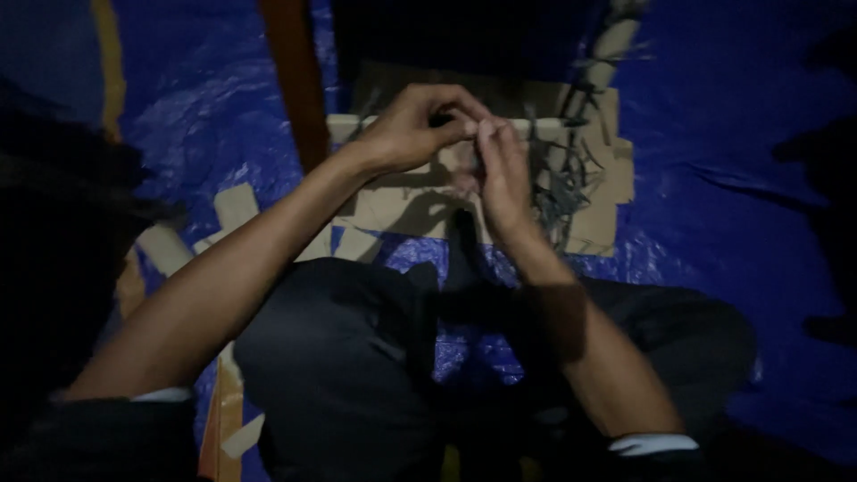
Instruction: The person sits on a tarp-covered floor and ties black string around the joints of a light-colored stick frame, knotting the cord by hand. They position a vertical stick against the frame and lash it in place with more string, tightening each knot.
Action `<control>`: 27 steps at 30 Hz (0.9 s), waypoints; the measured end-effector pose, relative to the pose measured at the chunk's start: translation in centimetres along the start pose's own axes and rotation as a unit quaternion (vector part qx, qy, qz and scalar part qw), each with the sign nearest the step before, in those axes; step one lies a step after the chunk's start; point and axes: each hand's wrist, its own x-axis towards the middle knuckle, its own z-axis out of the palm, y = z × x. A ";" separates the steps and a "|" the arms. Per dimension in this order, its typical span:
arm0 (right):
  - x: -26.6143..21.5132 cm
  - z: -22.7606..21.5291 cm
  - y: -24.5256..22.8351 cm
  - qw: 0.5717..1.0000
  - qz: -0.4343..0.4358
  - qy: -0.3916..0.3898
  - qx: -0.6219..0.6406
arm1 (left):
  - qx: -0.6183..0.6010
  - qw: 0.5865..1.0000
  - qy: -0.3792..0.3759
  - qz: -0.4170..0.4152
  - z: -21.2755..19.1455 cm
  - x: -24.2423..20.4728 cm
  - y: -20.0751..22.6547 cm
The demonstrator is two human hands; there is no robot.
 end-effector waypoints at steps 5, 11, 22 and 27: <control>2.1 -0.2 1.1 0.976 -0.142 -0.079 -0.147 | -0.036 0.997 0.013 0.072 -0.9 -1.1 -1.3; 2.8 -1.6 3.9 0.923 -0.113 -0.019 -0.367 | -0.026 0.994 0.095 0.044 -5.9 -6.5 -3.2; 7.7 2.5 6.2 0.980 -0.178 -0.044 -0.081 | 0.051 0.803 0.555 -0.212 -10.0 -28.9 -22.2; 7.2 5.2 5.8 0.984 -0.151 0.006 -0.096 | 0.274 0.744 0.414 -0.448 -0.7 -34.3 -24.9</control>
